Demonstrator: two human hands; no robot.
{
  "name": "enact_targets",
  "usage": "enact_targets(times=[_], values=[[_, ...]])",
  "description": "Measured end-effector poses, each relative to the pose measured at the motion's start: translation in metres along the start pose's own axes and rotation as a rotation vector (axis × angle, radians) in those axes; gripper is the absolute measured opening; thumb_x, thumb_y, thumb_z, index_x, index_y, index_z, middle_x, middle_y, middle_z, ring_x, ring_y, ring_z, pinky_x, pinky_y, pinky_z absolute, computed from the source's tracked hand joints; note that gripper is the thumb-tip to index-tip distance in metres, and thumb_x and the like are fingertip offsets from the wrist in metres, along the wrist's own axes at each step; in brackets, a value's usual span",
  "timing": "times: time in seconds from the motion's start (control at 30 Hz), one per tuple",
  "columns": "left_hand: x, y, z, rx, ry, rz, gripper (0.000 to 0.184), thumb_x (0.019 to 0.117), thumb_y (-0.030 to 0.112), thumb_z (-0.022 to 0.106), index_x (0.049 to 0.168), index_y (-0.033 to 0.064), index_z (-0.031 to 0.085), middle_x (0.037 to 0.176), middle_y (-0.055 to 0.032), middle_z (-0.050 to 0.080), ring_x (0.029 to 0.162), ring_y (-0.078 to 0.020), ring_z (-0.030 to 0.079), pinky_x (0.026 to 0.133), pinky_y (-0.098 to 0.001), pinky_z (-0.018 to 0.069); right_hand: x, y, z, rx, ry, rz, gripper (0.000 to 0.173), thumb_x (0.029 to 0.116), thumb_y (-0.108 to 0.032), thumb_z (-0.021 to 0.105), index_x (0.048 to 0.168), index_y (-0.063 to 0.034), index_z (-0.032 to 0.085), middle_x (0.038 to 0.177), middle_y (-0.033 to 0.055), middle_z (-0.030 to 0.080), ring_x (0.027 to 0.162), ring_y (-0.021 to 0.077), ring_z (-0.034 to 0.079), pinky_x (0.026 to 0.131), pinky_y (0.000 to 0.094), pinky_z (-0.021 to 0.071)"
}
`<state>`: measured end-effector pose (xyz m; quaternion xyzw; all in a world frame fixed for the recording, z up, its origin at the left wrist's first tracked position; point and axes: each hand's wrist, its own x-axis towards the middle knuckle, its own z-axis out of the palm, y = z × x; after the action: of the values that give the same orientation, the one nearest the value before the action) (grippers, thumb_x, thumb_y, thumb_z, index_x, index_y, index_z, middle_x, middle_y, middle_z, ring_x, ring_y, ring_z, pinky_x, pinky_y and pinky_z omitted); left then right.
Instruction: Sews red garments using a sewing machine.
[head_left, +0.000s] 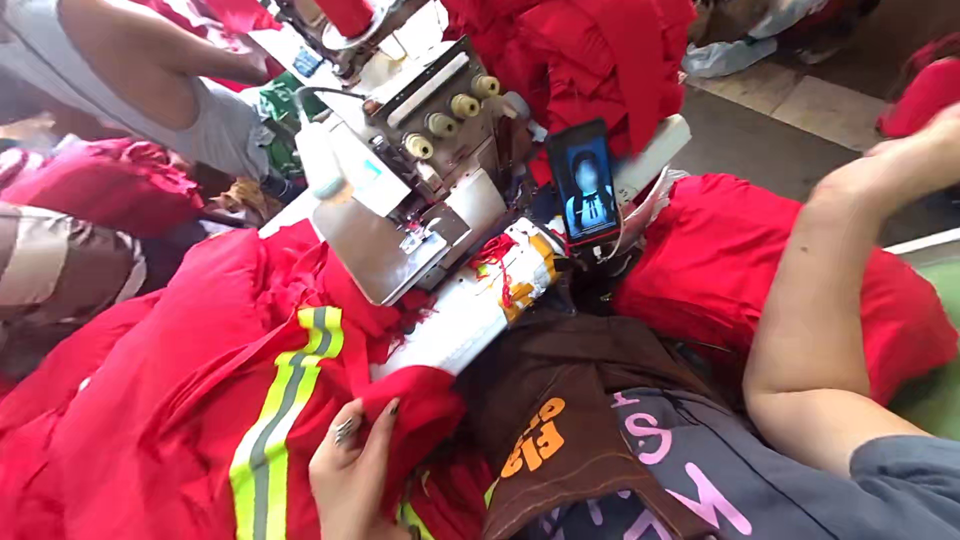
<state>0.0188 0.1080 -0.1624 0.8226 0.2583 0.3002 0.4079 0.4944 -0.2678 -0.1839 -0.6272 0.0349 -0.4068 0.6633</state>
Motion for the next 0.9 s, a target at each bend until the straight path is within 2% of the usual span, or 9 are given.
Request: enact_targets(times=[0.07, 0.17, 0.23, 0.37, 0.43, 0.5, 0.57, 0.67, 0.9], values=[[0.004, 0.007, 0.001, 0.045, -0.035, 0.069, 0.015, 0.0907, 0.002, 0.069, 0.104, -0.0029, 0.068, 0.096, 0.0043, 0.074, 0.091, 0.0023, 0.069, 0.086, -0.0195, 0.0591, -0.027, 0.034, 0.008, -0.375, -0.483, 0.114, 0.061, 0.0968, -0.001, 0.052, 0.15, 0.0153, 0.029, 0.145, 0.0341, 0.045, 0.135, 0.0326, 0.05, 0.114, 0.038, 0.0424], [0.011, 0.022, 0.004, 0.153, -0.099, 0.136, 0.018, 0.0981, 0.013, 0.065, 0.101, -0.0038, 0.069, 0.094, -0.0001, 0.073, 0.088, 0.0039, 0.067, 0.085, -0.0168, 0.0562, -0.053, 0.061, 0.018, -0.633, -1.412, 0.09, 0.047, 0.0987, -0.001, 0.062, 0.144, 0.0037, 0.05, 0.132, 0.0331, 0.06, 0.122, 0.0521, 0.058, 0.102, 0.0734, 0.0406], [0.015, 0.029, 0.007, 0.181, -0.129, 0.196, 0.021, 0.1005, 0.018, 0.063, 0.097, -0.0022, 0.069, 0.09, -0.0027, 0.07, 0.086, 0.0013, 0.064, 0.084, -0.0172, 0.0543, -0.053, 0.055, 0.007, -0.608, -1.416, -0.014, 0.029, 0.1016, -0.005, 0.06, 0.129, -0.0013, 0.065, 0.12, 0.0278, 0.068, 0.108, 0.0506, 0.065, 0.093, 0.0762, 0.0455], [0.037, 0.046, 0.023, 0.217, -0.129, 0.29, 0.015, 0.0986, 0.015, 0.067, 0.102, 0.0027, 0.074, 0.091, -0.0034, 0.067, 0.084, -0.0047, 0.063, 0.079, -0.0216, 0.0556, -0.086, -0.055, 0.017, 0.067, -1.323, 0.066, 0.023, 0.1008, -0.007, 0.055, 0.122, -0.007, 0.063, 0.099, -0.0014, 0.071, 0.083, 0.0066, 0.071, 0.079, 0.0268, 0.0623], [0.056, 0.067, 0.038, 0.255, -0.136, 0.387, 0.013, 0.096, 0.013, 0.07, 0.103, 0.0033, 0.075, 0.089, -0.0054, 0.065, 0.079, -0.0078, 0.062, 0.072, -0.0232, 0.0555, -0.133, -0.107, 0.031, 0.329, -1.525, 0.116, 0.034, 0.0944, -0.011, 0.064, 0.128, -0.0124, 0.058, 0.113, -0.004, 0.07, 0.099, 0.007, 0.07, 0.086, 0.0281, 0.0619], [0.077, 0.093, 0.056, 0.259, -0.13, 0.491, 0.012, 0.0926, 0.012, 0.073, 0.102, 0.0043, 0.076, 0.087, -0.006, 0.066, 0.076, -0.0102, 0.064, 0.07, -0.0264, 0.0566, -0.187, -0.122, 0.046, 0.489, -1.757, 0.146, 0.079, 0.0845, -0.023, 0.079, 0.151, -0.0123, 0.039, 0.142, 0.0004, 0.057, 0.125, 0.0099, 0.058, 0.103, 0.0315, 0.0533], [0.1, 0.111, 0.07, 0.264, -0.088, 0.568, 0.012, 0.0917, 0.015, 0.075, 0.099, 0.006, 0.078, 0.085, -0.0048, 0.069, 0.074, -0.0108, 0.065, 0.068, -0.0288, 0.0573, -0.242, -0.126, 0.061, 0.608, -1.871, 0.32, 0.096, 0.08, -0.024, 0.085, 0.157, -0.005, 0.03, 0.144, 0.0025, 0.056, 0.129, 0.0074, 0.056, 0.108, 0.029, 0.0494], [0.137, 0.102, 0.08, 0.345, 0.008, 0.551, 0.013, 0.0942, 0.018, 0.073, 0.1, 0.0083, 0.079, 0.089, -0.0041, 0.074, 0.077, -0.0127, 0.07, 0.07, -0.034, 0.0602, -0.294, -0.132, 0.069, 0.469, -1.797, 0.69, 0.05, 0.0778, -0.001, 0.08, 0.124, -0.0009, 0.062, 0.107, 0.0024, 0.075, 0.1, 0.0087, 0.071, 0.09, 0.0305, 0.0608], [0.166, 0.007, 0.087, 0.436, -0.004, -0.004, 0.028, 0.0984, 0.026, 0.064, 0.111, 0.003, 0.074, 0.113, -0.0144, 0.073, 0.109, -0.0281, 0.069, 0.097, -0.0488, 0.0525, -0.318, -0.101, 0.055, 0.267, -1.791, 1.082, 0.017, 0.0937, 0.005, 0.062, 0.11, 0.0016, 0.062, 0.088, 0.0083, 0.075, 0.075, 0.0172, 0.075, 0.07, 0.036, 0.0647]])
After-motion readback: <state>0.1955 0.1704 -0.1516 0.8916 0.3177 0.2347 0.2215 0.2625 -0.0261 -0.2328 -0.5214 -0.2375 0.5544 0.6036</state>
